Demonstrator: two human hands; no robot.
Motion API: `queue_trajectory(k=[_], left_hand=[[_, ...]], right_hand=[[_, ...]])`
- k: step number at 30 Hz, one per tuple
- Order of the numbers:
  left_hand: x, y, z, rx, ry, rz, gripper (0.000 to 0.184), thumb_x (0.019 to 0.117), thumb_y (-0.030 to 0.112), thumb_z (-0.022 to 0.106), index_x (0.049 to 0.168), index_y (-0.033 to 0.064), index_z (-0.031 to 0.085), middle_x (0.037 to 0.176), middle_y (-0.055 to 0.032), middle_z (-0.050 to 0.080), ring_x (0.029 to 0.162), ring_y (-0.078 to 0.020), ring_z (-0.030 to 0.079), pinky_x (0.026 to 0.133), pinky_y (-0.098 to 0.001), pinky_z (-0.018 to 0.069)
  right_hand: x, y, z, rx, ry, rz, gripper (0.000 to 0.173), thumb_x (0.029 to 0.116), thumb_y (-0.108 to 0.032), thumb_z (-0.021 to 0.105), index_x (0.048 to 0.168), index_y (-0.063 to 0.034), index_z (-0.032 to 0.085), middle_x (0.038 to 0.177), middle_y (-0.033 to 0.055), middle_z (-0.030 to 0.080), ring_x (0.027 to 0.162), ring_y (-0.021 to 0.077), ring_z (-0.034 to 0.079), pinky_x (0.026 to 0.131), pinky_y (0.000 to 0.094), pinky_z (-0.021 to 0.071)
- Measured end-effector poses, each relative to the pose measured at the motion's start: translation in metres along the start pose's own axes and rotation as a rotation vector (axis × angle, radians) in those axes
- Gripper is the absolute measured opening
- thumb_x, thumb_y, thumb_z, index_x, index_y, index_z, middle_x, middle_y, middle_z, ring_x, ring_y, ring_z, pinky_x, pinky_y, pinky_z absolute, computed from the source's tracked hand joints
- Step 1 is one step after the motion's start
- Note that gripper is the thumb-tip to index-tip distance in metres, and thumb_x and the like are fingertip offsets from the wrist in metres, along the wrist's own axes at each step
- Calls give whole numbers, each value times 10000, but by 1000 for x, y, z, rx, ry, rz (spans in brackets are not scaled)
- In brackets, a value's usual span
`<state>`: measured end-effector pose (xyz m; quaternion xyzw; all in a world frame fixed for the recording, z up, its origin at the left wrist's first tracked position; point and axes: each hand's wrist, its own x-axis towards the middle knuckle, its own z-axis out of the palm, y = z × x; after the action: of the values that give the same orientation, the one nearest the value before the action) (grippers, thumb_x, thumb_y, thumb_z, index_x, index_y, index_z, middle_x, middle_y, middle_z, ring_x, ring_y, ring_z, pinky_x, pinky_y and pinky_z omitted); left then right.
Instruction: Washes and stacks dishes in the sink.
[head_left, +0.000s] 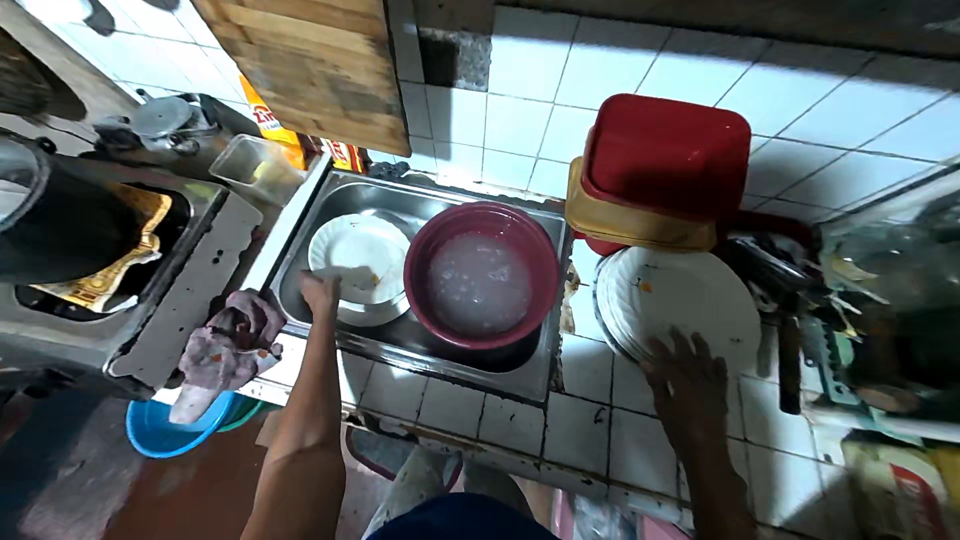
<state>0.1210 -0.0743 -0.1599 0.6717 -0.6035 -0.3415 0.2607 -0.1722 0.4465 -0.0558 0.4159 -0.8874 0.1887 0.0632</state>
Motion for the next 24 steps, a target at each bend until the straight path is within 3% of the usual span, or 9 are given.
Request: queue_trajectory(k=[2, 5, 7, 10, 12, 13, 15, 20, 24], left_hand=[[-15, 27, -9, -74, 34, 146, 651, 925, 108, 666, 1470, -99, 376, 1312, -365, 571, 1236, -494, 569, 1048, -627, 446], [-47, 66, -33, 107, 77, 471, 529, 1081, 255, 501, 1480, -51, 339, 1195, -359, 617, 1089, -538, 630, 947, -668, 490], [-69, 84, -48, 184, 131, 654, 499, 1090, 302, 483, 1497, 35, 375, 1056, -287, 662, 878, -488, 672, 768, -656, 536], [-102, 112, -65, 178, 145, 797, 449, 1096, 230, 443, 1514, 70, 468, 1227, -296, 636, 985, -475, 673, 820, -642, 527], [-119, 121, -62, 85, 178, 863, 414, 1096, 196, 452, 1475, 43, 515, 1138, -273, 674, 868, -404, 692, 760, -565, 553], [-127, 123, -56, 30, 161, 872, 404, 1093, 184, 470, 1460, 24, 526, 1076, -258, 692, 807, -373, 692, 731, -533, 560], [-141, 128, -38, -31, 40, 861, 396, 1088, 190, 504, 1440, 9, 524, 1067, -237, 707, 831, -339, 711, 778, -509, 585], [-147, 124, 42, 65, -221, 797, 378, 1086, 202, 512, 1409, 10, 551, 1160, -258, 685, 921, -416, 714, 830, -582, 577], [-125, 102, 92, 38, -337, 572, 434, 1108, 329, 454, 1333, -13, 599, 1064, -288, 693, 971, -463, 692, 875, -652, 528]], right_hand=[[4, -14, 3, 64, 103, -38, 469, 1070, -336, 439, 1313, -11, 675, 1449, 269, 560, 1403, 541, 429, 1155, 714, 268], [12, -48, 17, 214, 206, -80, 361, 1044, -245, 523, 1202, 1, 734, 1334, 241, 655, 1282, 425, 600, 1096, 546, 467], [22, -76, 35, 323, 180, -99, 304, 1020, -193, 543, 1136, -8, 756, 1267, 210, 696, 1202, 357, 664, 1023, 492, 532], [39, -107, 74, 436, 72, -157, 273, 997, -159, 561, 1104, -44, 784, 1212, 152, 734, 1151, 303, 701, 1005, 457, 558], [56, -126, 90, 437, -78, -158, 255, 1001, -130, 570, 1127, -47, 776, 1213, 149, 735, 1154, 311, 700, 998, 465, 555], [65, -133, 97, 439, -154, -143, 253, 1006, -125, 573, 1146, -44, 767, 1209, 151, 734, 1146, 307, 701, 997, 460, 555], [85, -144, 108, 436, -323, -80, 277, 1026, -128, 550, 1202, -32, 741, 1217, 166, 723, 1147, 315, 690, 1019, 474, 531], [130, -157, 134, 236, -709, -1, 312, 1051, -120, 500, 1278, -22, 691, 1278, 201, 683, 1247, 353, 621, 1104, 500, 444], [133, -159, 146, 263, -869, -91, 298, 1047, -127, 502, 1220, 6, 705, 1264, 222, 677, 1242, 364, 617, 1094, 525, 447]])
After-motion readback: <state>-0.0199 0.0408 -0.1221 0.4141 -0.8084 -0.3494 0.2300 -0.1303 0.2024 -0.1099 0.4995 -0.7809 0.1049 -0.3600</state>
